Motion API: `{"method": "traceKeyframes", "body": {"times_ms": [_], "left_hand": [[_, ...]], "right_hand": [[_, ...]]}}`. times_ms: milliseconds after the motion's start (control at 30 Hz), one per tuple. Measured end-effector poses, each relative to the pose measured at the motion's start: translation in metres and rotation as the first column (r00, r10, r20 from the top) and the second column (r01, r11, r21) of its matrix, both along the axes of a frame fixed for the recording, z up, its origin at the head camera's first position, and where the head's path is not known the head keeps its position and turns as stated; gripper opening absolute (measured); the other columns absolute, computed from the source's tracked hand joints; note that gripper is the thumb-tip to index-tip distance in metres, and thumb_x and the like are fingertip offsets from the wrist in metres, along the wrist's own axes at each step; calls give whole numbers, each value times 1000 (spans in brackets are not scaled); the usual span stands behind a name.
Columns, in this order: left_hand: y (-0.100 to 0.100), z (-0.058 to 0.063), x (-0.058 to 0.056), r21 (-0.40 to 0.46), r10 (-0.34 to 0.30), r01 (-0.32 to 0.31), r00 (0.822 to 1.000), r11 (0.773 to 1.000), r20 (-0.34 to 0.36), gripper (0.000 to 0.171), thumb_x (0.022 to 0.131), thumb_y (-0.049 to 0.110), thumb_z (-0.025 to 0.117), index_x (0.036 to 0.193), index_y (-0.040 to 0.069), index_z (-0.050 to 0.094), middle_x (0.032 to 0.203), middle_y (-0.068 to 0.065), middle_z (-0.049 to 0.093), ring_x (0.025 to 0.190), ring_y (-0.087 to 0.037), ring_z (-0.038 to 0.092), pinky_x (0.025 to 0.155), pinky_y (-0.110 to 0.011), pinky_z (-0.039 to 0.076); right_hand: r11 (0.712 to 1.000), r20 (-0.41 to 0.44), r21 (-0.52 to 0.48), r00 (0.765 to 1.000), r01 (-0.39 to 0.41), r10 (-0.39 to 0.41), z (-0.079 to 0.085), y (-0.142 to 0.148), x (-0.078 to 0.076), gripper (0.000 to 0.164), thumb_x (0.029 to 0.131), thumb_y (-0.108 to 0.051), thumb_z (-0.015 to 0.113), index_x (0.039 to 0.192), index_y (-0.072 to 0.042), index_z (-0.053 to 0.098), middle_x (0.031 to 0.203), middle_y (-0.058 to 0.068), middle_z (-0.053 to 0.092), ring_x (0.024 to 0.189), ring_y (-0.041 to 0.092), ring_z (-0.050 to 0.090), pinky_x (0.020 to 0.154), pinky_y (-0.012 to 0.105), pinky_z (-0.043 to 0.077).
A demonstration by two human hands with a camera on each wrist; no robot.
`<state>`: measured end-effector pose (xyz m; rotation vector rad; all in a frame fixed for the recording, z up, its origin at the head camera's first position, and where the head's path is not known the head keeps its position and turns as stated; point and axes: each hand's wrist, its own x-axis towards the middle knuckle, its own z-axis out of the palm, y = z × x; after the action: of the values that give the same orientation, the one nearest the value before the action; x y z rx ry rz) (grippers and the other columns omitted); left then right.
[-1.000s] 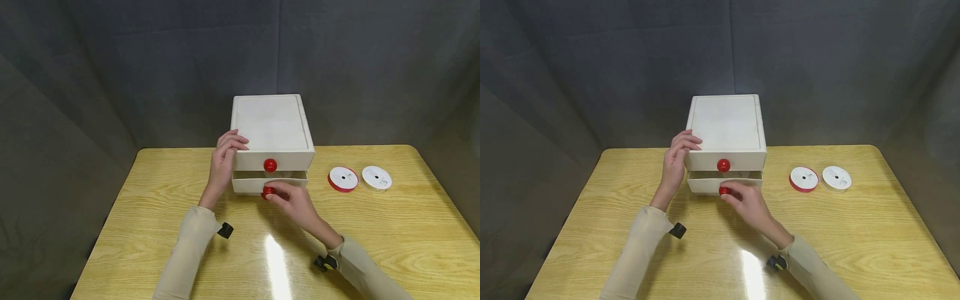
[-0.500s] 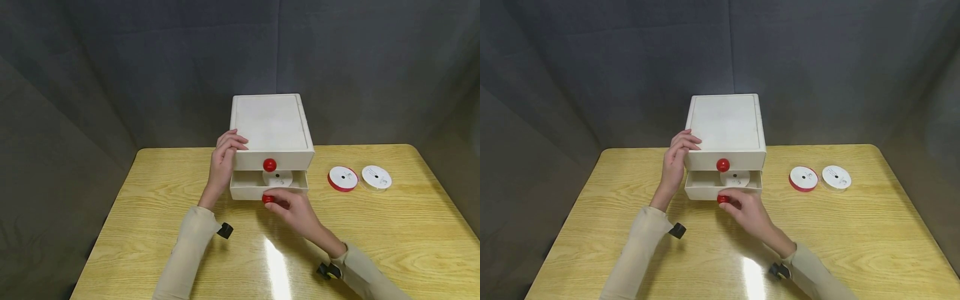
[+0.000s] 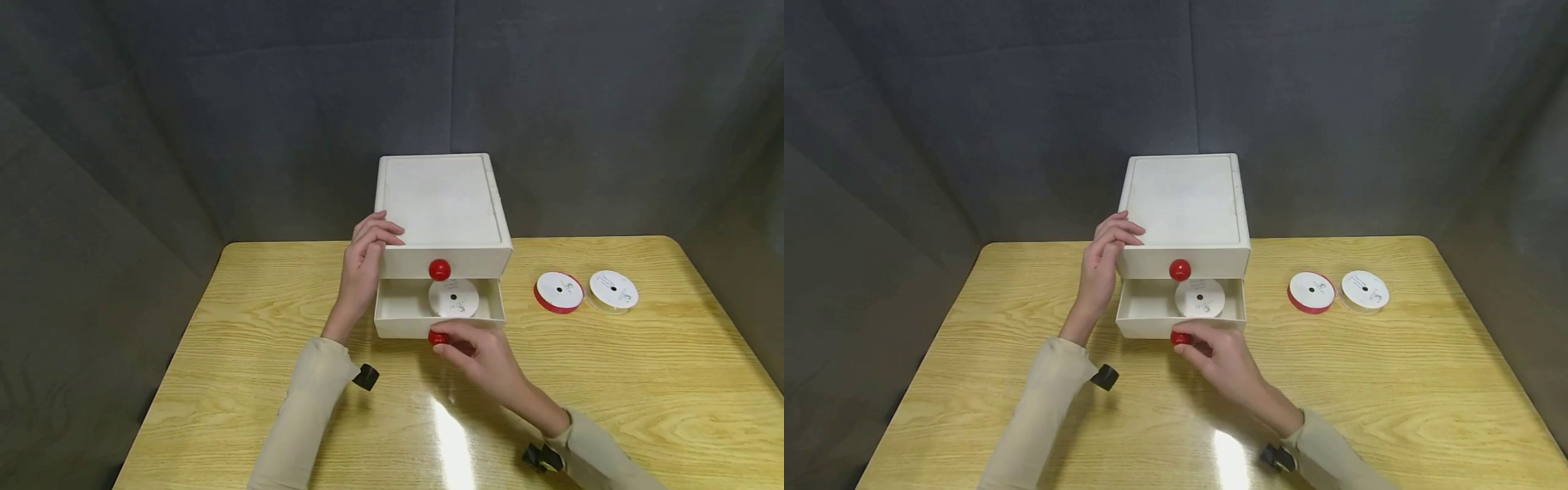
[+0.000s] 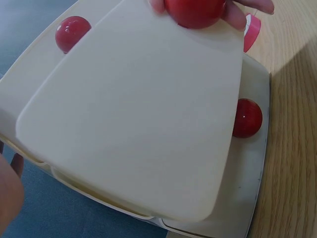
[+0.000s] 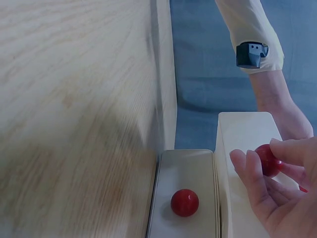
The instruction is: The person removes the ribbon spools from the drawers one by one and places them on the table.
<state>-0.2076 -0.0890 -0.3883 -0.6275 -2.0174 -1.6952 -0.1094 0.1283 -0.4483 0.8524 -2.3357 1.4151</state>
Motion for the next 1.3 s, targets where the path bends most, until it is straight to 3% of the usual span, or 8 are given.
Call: {"method": "traceKeyframes", "body": {"times_ms": [433, 967, 1133, 1300], "left_hand": [[-2, 1, 0, 1, -13, 13, 1000, 1000, 11, 33, 98, -2, 37, 90, -4, 70, 114, -17, 68, 140, -20, 43, 122, -37, 25], [-2, 1, 0, 4, -24, 24, 1000, 1000, 4, 34, 98, 0, 36, 91, -4, 70, 114, -17, 67, 139, -20, 43, 123, -37, 25], [-2, 1, 0, 5, -24, 24, 1000, 1000, 6, 34, 98, 0, 36, 91, -4, 70, 114, -17, 67, 139, -20, 43, 123, -37, 25], [-2, 0, -1, 8, -23, 23, 1000, 1000, 9, 34, 98, 0, 37, 91, -5, 70, 114, -17, 67, 140, -20, 43, 123, -37, 24]], "right_hand": [[999, -69, -7, 996, -51, 51, 0, 3, 13, 29, 80, 9, 81, 106, -2, 77, 97, 8, 78, 73, 5, 67, 62, 15, 55], [997, -82, 12, 993, -78, 79, 2, 4, 26, 31, 79, 10, 81, 107, -3, 77, 95, 8, 77, 69, 3, 64, 59, 15, 54], [986, -10, 127, 994, -103, 106, 12, 8, 28, 26, 86, 4, 78, 111, -3, 75, 95, 5, 77, 72, 3, 66, 61, 18, 57], [948, 71, 279, 988, -154, 140, 41, 19, 28, 21, 94, -8, 74, 115, -7, 76, 97, 0, 77, 75, 0, 64, 64, 23, 58]]}}
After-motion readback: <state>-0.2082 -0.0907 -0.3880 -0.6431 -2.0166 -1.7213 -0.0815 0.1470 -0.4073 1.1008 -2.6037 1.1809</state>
